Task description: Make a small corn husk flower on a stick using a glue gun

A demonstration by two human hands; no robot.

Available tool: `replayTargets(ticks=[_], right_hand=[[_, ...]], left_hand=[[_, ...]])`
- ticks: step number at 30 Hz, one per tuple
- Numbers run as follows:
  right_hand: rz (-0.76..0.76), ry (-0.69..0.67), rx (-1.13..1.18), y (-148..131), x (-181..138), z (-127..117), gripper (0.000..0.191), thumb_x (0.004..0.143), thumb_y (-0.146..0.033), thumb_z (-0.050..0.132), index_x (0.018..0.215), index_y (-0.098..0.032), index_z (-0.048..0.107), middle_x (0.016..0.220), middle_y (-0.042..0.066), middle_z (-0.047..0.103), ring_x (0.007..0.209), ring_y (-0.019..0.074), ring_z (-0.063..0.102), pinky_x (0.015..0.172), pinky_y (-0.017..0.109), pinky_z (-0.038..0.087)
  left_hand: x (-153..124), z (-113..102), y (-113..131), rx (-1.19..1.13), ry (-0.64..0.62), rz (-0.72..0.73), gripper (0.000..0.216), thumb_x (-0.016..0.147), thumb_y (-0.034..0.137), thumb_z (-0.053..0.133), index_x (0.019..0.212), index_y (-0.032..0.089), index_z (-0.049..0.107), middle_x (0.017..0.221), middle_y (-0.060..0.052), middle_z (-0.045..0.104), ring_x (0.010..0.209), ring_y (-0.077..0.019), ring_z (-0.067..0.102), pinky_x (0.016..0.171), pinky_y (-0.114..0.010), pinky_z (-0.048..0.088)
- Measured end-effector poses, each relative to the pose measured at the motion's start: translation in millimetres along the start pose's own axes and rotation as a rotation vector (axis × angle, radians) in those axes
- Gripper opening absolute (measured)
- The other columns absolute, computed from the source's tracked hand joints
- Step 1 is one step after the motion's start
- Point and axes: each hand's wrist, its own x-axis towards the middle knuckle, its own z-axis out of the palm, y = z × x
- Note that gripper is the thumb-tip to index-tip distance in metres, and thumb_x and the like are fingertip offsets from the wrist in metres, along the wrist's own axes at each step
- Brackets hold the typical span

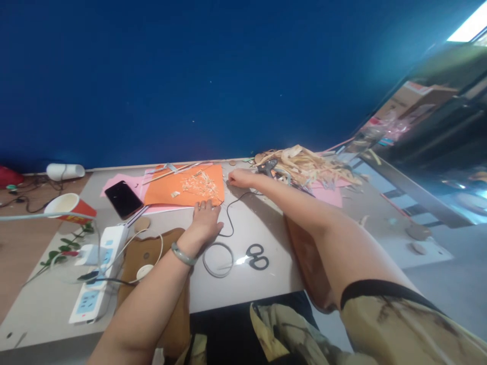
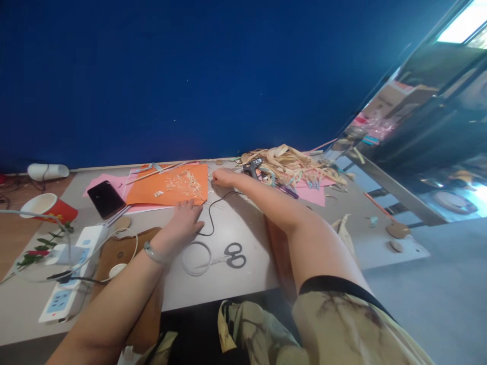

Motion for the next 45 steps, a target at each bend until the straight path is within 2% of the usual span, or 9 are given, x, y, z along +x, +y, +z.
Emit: replayTargets(ticks=[4, 8, 13, 16, 20, 24, 33, 38, 45], right_hand=[[-0.001, -0.017, -0.083, -8.0, -0.2, 4.1, 0.025, 0.085, -0.022, 0.054, 0.098, -0.01, 0.072, 0.1, 0.02, 0.072, 0.093, 0.027, 0.068, 0.069, 0.027, 0.043], [-0.008, -0.033, -0.148, -7.6, -6.7, 1.8, 0.027, 0.08, -0.013, 0.059, 0.104, -0.009, 0.071, 0.103, 0.021, 0.071, 0.099, 0.0283, 0.067, 0.075, 0.028, 0.045], [0.008, -0.027, -0.185, 1.7, -19.3, -21.2, 0.021, 0.082, -0.015, 0.058, 0.095, -0.005, 0.071, 0.099, 0.024, 0.07, 0.092, 0.0295, 0.066, 0.073, 0.03, 0.044], [-0.043, 0.013, -0.161, -7.8, -21.1, -35.9, 0.024, 0.088, -0.021, 0.05, 0.097, -0.01, 0.069, 0.101, 0.02, 0.07, 0.088, 0.0249, 0.065, 0.069, 0.028, 0.041], [-0.171, 0.071, 0.0, -34.6, -10.3, -41.3, 0.017, 0.085, -0.021, 0.051, 0.087, -0.014, 0.066, 0.087, 0.011, 0.071, 0.073, 0.018, 0.059, 0.06, 0.026, 0.033], [-0.198, 0.104, 0.142, -50.4, 5.4, -38.5, 0.006, 0.077, -0.018, 0.058, 0.077, -0.014, 0.063, 0.074, 0.005, 0.067, 0.063, 0.0124, 0.05, 0.056, 0.024, 0.029], [-0.224, 0.158, 0.429, -35.9, -10.7, -31.9, 0.003, 0.066, -0.012, 0.062, 0.067, -0.014, 0.059, 0.064, 0.0, 0.061, 0.06, 0.0094, 0.05, 0.055, 0.021, 0.032], [-0.121, 0.188, 0.679, -30.2, -25.5, -16.9, 0.006, 0.064, -0.009, 0.063, 0.064, -0.013, 0.059, 0.063, 0.0, 0.062, 0.06, 0.0097, 0.053, 0.058, 0.02, 0.038], [-0.164, -0.027, 0.892, -44.2, -64.8, -1.3, 0.017, 0.066, -0.023, 0.073, 0.072, -0.015, 0.059, 0.056, -0.005, 0.059, 0.047, 0.0079, 0.051, 0.047, 0.018, 0.038]], left_hand=[[-1.0, -1.3, 0.2, -0.005, 0.008, 0.006, 0.051, 0.083, 0.037, 0.054, 0.13, 0.017, 0.052, 0.143, -0.019, 0.043, 0.13, -0.0354, 0.039, 0.11, -0.05, 0.021], [-2.0, -2.4, 0.4, -0.002, 0.002, 0.001, 0.05, 0.083, 0.036, 0.054, 0.129, 0.017, 0.052, 0.141, -0.019, 0.044, 0.13, -0.0358, 0.039, 0.11, -0.05, 0.021], [-1.6, -2.6, 0.8, -0.021, 0.005, 0.016, 0.045, 0.082, 0.035, 0.056, 0.124, 0.018, 0.055, 0.139, -0.018, 0.047, 0.129, -0.0337, 0.04, 0.11, -0.05, 0.021], [0.0, -0.3, 0.3, -0.028, 0.016, 0.012, 0.047, 0.081, 0.035, 0.057, 0.125, 0.018, 0.054, 0.139, -0.019, 0.046, 0.129, -0.0343, 0.04, 0.11, -0.051, 0.021], [1.3, 3.1, -0.8, -0.024, 0.032, 0.009, 0.052, 0.081, 0.035, 0.058, 0.129, 0.019, 0.051, 0.141, -0.018, 0.045, 0.13, -0.0352, 0.039, 0.11, -0.052, 0.02], [-0.3, 1.3, -0.9, -0.032, 0.011, 0.014, 0.048, 0.083, 0.035, 0.056, 0.127, 0.018, 0.053, 0.142, -0.019, 0.043, 0.131, -0.036, 0.038, 0.11, -0.052, 0.018], [0.2, -3.1, -2.5, -0.053, 0.007, 0.017, 0.044, 0.081, 0.035, 0.056, 0.123, 0.019, 0.055, 0.136, -0.016, 0.05, 0.126, -0.0331, 0.041, 0.11, -0.051, 0.02], [1.5, -2.3, -3.7, -0.078, 0.056, 0.003, 0.038, 0.08, 0.035, 0.056, 0.114, 0.019, 0.061, 0.129, -0.014, 0.056, 0.122, -0.0326, 0.045, 0.108, -0.05, 0.023], [4.7, -10.5, -11.3, -0.11, 0.235, -0.164, 0.026, 0.084, 0.024, 0.042, 0.089, 0.018, 0.066, 0.091, -0.01, 0.071, 0.094, -0.026, 0.062, 0.107, -0.048, 0.025]])
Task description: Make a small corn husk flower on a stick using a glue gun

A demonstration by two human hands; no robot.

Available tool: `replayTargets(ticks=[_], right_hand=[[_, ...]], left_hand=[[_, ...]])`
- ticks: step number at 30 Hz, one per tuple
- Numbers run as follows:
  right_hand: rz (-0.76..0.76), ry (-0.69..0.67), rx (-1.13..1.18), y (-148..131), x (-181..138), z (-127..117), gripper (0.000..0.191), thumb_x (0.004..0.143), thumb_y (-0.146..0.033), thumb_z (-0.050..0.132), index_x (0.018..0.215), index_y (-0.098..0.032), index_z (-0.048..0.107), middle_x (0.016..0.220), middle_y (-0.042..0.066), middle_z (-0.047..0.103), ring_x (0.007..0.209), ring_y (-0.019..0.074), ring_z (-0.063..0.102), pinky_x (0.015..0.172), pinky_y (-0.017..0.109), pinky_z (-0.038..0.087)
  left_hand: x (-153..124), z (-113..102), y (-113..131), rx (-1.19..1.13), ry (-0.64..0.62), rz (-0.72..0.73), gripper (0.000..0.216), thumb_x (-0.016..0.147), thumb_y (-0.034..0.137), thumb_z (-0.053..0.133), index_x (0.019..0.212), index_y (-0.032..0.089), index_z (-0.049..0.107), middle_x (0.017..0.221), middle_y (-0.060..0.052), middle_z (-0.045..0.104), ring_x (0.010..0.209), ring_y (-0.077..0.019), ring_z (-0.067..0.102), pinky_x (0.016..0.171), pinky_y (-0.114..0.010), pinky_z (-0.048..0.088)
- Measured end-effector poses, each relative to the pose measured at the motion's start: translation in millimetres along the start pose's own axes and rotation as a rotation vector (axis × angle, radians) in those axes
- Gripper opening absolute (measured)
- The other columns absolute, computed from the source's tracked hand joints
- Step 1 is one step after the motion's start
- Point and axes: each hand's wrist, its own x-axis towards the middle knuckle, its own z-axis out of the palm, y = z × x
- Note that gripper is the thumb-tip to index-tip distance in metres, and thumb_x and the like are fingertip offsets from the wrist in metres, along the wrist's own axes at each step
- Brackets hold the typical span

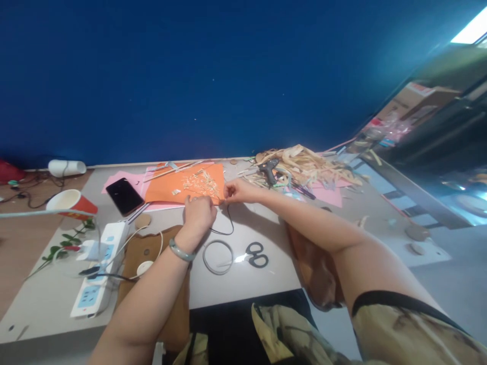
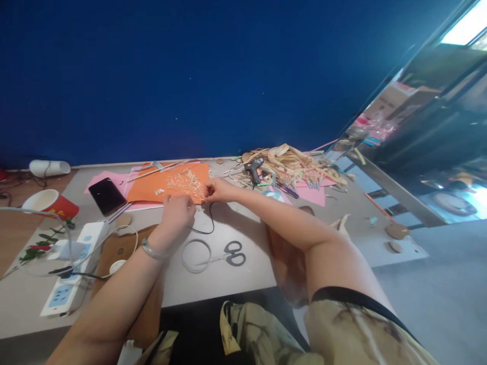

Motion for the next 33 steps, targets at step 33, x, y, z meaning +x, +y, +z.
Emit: replayTargets(ticks=[33], right_hand=[[0.199, 0.118, -0.497, -15.7, 22.6, -27.6, 0.013, 0.07, -0.011, 0.061, 0.076, -0.011, 0.072, 0.072, 0.005, 0.07, 0.064, 0.0121, 0.057, 0.054, 0.02, 0.035]], left_hand=[[-0.5, 4.9, -1.5, -0.086, -0.045, 0.076, 0.024, 0.085, 0.023, 0.045, 0.092, 0.019, 0.067, 0.09, -0.01, 0.072, 0.087, -0.0238, 0.065, 0.083, -0.035, 0.043]])
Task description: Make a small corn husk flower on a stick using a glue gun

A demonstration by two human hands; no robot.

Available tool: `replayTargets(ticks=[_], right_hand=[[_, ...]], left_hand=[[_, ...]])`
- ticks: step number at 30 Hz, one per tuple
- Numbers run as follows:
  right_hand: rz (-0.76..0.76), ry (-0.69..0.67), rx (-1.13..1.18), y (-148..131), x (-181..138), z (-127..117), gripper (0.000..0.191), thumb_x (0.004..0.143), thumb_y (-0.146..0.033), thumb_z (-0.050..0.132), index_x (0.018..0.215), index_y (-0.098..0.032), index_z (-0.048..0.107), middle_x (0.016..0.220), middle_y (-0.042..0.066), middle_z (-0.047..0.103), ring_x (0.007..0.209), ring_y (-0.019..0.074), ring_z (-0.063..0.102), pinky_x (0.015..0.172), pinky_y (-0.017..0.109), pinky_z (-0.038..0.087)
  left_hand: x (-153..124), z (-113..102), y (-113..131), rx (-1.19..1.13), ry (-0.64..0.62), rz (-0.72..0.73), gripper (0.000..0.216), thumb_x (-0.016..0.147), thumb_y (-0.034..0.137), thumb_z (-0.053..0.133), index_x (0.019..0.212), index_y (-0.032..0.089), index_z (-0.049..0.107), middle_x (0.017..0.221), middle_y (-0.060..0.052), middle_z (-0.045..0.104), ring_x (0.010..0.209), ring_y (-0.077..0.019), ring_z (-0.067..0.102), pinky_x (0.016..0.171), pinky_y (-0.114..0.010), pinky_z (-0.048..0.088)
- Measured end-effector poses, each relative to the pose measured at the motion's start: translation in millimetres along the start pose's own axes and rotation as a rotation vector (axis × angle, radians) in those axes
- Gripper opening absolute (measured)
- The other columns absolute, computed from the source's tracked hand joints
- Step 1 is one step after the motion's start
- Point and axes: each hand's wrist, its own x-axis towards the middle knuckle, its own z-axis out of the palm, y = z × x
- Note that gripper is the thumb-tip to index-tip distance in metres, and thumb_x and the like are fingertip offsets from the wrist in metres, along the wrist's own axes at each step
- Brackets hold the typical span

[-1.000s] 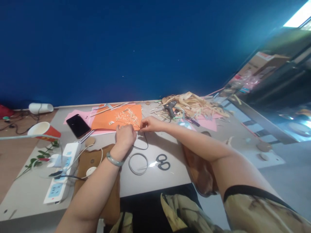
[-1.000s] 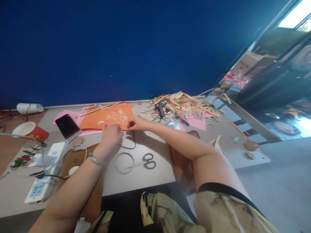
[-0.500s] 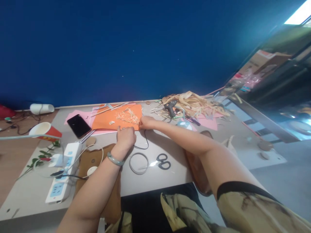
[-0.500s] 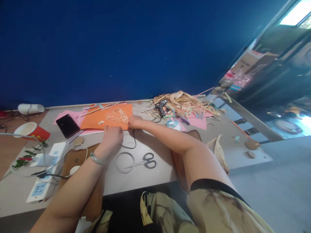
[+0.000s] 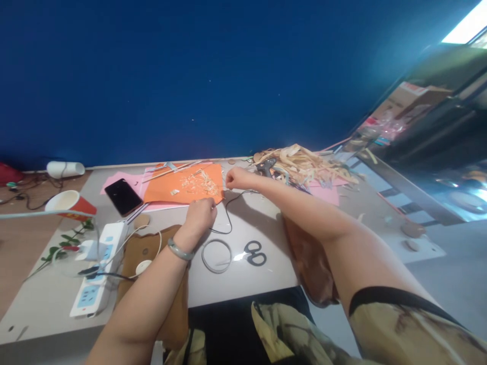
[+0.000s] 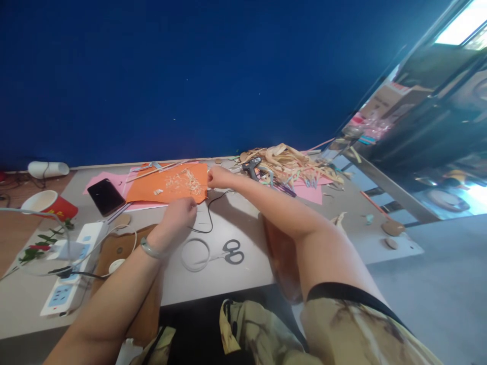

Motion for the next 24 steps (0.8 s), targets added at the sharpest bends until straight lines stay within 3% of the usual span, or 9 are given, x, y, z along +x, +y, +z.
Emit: replayTargets(ticks=[3, 8, 13, 15, 20, 24], right_hand=[[-0.034, -0.02, 0.073, 7.0, -10.0, 3.3, 0.016, 0.074, -0.013, 0.058, 0.08, -0.01, 0.072, 0.074, 0.004, 0.07, 0.062, 0.0103, 0.056, 0.053, 0.018, 0.036], [-0.186, -0.209, 0.193, 17.7, -33.0, 13.6, 0.015, 0.075, -0.013, 0.057, 0.079, -0.012, 0.071, 0.073, 0.002, 0.071, 0.064, 0.0107, 0.059, 0.056, 0.018, 0.04], [-0.328, -0.37, 0.159, 20.7, -31.1, 19.9, 0.014, 0.077, -0.019, 0.06, 0.08, -0.013, 0.072, 0.073, 0.002, 0.072, 0.065, 0.0118, 0.06, 0.058, 0.019, 0.04], [-0.345, -0.324, 0.102, 17.9, -17.0, 19.7, 0.017, 0.079, -0.028, 0.064, 0.082, -0.014, 0.073, 0.075, 0.002, 0.072, 0.068, 0.0124, 0.061, 0.059, 0.019, 0.04], [-0.2, 0.08, -0.114, 5.2, 33.8, 22.9, 0.019, 0.082, -0.027, 0.063, 0.093, -0.014, 0.072, 0.097, 0.008, 0.073, 0.086, 0.0169, 0.061, 0.068, 0.022, 0.038], [-0.148, 0.109, -0.161, 1.0, 62.6, 32.0, 0.015, 0.081, -0.024, 0.064, 0.09, -0.014, 0.071, 0.094, 0.009, 0.072, 0.083, 0.0182, 0.06, 0.065, 0.023, 0.036]], left_hand=[[-1.8, -5.6, 3.5, -0.097, 0.034, 0.038, 0.025, 0.087, 0.025, 0.046, 0.099, 0.02, 0.067, 0.092, -0.007, 0.071, 0.086, -0.0217, 0.064, 0.078, -0.031, 0.044], [-2.2, -8.2, 2.7, -0.046, 0.224, 0.09, 0.037, 0.088, 0.023, 0.05, 0.123, 0.018, 0.059, 0.108, -0.01, 0.068, 0.102, -0.024, 0.061, 0.093, -0.037, 0.038], [0.2, 0.3, 1.3, 0.137, 0.051, 0.105, 0.026, 0.088, 0.025, 0.046, 0.087, 0.018, 0.071, 0.09, -0.012, 0.069, 0.086, -0.0256, 0.063, 0.086, -0.041, 0.036], [1.0, 3.0, 1.8, 0.163, 0.015, 0.118, 0.03, 0.089, 0.022, 0.043, 0.081, 0.017, 0.071, 0.087, -0.012, 0.069, 0.082, -0.0247, 0.063, 0.084, -0.04, 0.036], [0.4, 1.1, 4.7, 0.162, -0.068, 0.133, 0.029, 0.085, 0.018, 0.042, 0.081, 0.015, 0.071, 0.087, -0.013, 0.07, 0.08, -0.0244, 0.063, 0.081, -0.039, 0.036], [-2.7, -6.1, 7.9, 0.135, -0.134, 0.128, 0.026, 0.082, 0.017, 0.045, 0.08, 0.015, 0.071, 0.083, -0.013, 0.071, 0.081, -0.0242, 0.064, 0.084, -0.038, 0.035]])
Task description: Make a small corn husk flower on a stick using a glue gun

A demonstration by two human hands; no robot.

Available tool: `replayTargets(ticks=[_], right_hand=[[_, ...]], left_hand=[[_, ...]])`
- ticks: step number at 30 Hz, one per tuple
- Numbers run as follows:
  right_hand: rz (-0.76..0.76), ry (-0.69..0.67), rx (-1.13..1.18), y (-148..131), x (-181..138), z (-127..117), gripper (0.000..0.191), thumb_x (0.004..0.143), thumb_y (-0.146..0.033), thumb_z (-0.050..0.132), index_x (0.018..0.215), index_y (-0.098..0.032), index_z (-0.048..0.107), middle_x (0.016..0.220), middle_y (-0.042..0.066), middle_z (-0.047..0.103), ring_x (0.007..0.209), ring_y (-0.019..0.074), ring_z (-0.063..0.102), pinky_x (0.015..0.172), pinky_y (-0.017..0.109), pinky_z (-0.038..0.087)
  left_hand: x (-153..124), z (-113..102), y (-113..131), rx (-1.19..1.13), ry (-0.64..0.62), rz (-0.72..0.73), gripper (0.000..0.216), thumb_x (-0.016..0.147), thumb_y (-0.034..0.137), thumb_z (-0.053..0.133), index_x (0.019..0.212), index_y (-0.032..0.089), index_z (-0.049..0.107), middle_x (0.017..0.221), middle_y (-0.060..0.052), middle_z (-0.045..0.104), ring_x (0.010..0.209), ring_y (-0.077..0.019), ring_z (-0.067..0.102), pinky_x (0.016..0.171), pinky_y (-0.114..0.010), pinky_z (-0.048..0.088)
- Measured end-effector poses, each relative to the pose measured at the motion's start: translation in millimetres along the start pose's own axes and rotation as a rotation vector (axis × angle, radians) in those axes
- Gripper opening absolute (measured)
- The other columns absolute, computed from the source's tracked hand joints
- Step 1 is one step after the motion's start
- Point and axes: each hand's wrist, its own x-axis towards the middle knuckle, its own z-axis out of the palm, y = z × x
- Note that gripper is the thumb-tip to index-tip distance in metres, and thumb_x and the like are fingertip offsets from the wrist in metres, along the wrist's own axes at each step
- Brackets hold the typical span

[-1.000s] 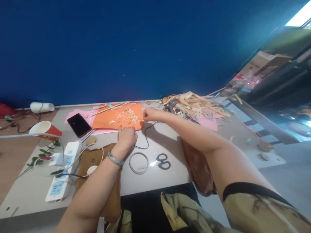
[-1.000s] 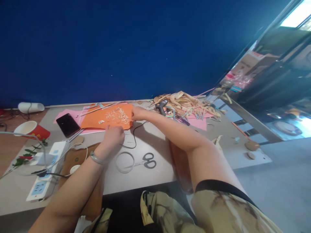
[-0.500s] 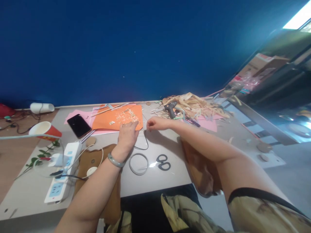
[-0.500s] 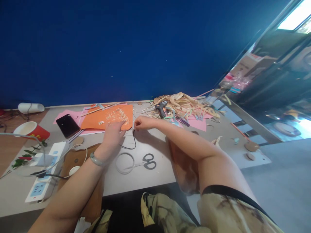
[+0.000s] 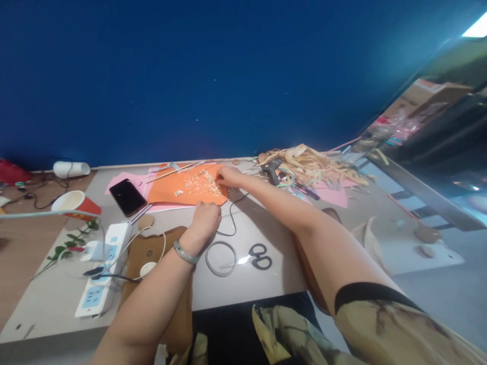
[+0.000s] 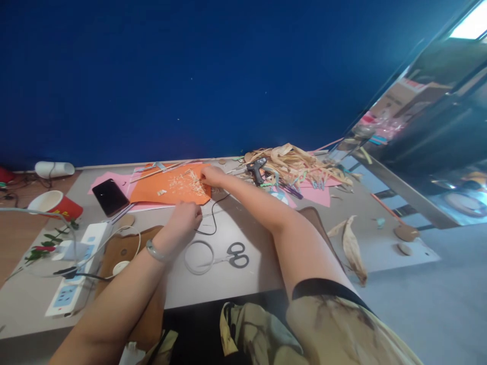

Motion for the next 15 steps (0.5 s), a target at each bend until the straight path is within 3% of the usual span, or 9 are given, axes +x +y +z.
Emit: replayTargets(ticks=[6, 15], right_hand=[[-0.012, -0.052, 0.026, 4.5, 12.2, 4.8, 0.012, 0.082, -0.018, 0.057, 0.078, -0.013, 0.067, 0.076, 0.005, 0.067, 0.063, 0.0122, 0.051, 0.056, 0.023, 0.03], [-0.098, -0.063, 0.12, 11.4, 11.2, -10.2, 0.015, 0.083, -0.023, 0.054, 0.071, -0.014, 0.058, 0.064, -0.002, 0.054, 0.057, 0.009, 0.039, 0.053, 0.022, 0.027]], left_hand=[[-2.8, -4.2, 1.5, -0.04, 0.007, 0.006, 0.027, 0.084, 0.021, 0.045, 0.082, 0.015, 0.071, 0.083, -0.014, 0.071, 0.084, -0.026, 0.065, 0.085, -0.039, 0.036], [3.0, 10.5, -5.4, -0.021, 0.082, 0.006, 0.026, 0.085, 0.025, 0.047, 0.086, 0.015, 0.071, 0.089, -0.014, 0.071, 0.088, -0.0266, 0.065, 0.084, -0.039, 0.036]])
